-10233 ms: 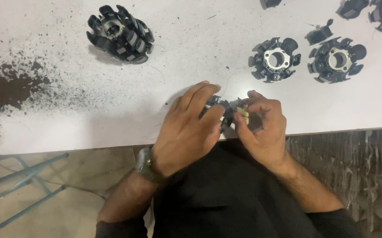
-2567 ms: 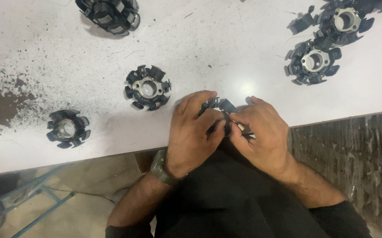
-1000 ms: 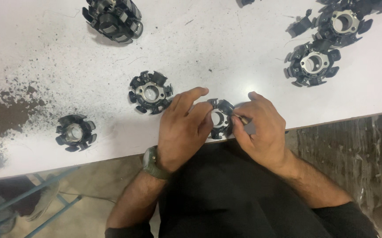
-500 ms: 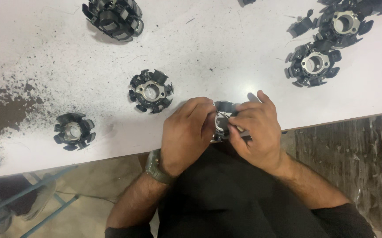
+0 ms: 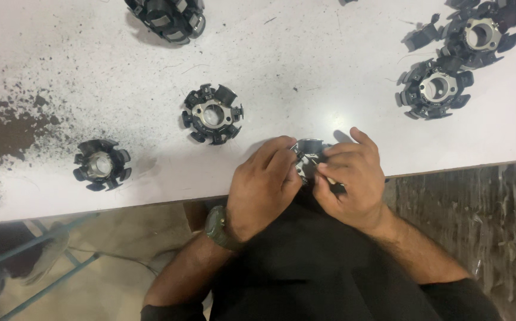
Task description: The person sits at a white workbench assembling small black mechanical hub components. They hold a hub in one hand and use a small screwdriver-like tool to pry and seat parts, then set finished hubs aside, sort small black pieces into groups, and place some pieces into a plastic tray.
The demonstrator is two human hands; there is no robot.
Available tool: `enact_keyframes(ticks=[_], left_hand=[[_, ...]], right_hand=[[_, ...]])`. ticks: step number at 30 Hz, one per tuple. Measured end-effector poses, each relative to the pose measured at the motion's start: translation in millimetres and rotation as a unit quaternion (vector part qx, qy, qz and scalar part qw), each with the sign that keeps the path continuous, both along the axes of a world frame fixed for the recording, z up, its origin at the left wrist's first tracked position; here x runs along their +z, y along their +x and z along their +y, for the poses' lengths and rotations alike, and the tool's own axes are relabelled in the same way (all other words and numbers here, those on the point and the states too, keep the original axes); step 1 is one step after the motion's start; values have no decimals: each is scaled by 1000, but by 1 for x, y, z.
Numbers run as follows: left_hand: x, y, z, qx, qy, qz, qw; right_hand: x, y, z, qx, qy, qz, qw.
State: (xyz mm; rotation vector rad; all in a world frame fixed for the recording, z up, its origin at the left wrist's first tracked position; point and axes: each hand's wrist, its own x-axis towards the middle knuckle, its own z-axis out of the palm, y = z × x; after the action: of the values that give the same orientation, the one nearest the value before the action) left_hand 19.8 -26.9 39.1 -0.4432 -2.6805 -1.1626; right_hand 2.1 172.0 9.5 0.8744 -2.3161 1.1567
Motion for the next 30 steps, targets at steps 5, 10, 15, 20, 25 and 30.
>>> enact_keyframes(ticks=[5,10,15,20,25,30], left_hand=[[-6,3,1,11,-5,14,1000],[15,7,-12,-12,-4,-12,1000],[57,27,-123,167,-97,218,957],[43,40,-232,304,-200,24,931],[26,49,-325,381,-249,-80,887],[64,55,-409,451,-257,11,855]], right_hand=[[0,1,-4,1,27,3,1000],[1,3,-6,-12,72,-9,997],[-14,-3,20,-75,102,1,992],[-43,-20,53,-129,173,39,976],[-42,-35,60,-125,168,24,978],[-17,-35,52,-132,131,12,982]])
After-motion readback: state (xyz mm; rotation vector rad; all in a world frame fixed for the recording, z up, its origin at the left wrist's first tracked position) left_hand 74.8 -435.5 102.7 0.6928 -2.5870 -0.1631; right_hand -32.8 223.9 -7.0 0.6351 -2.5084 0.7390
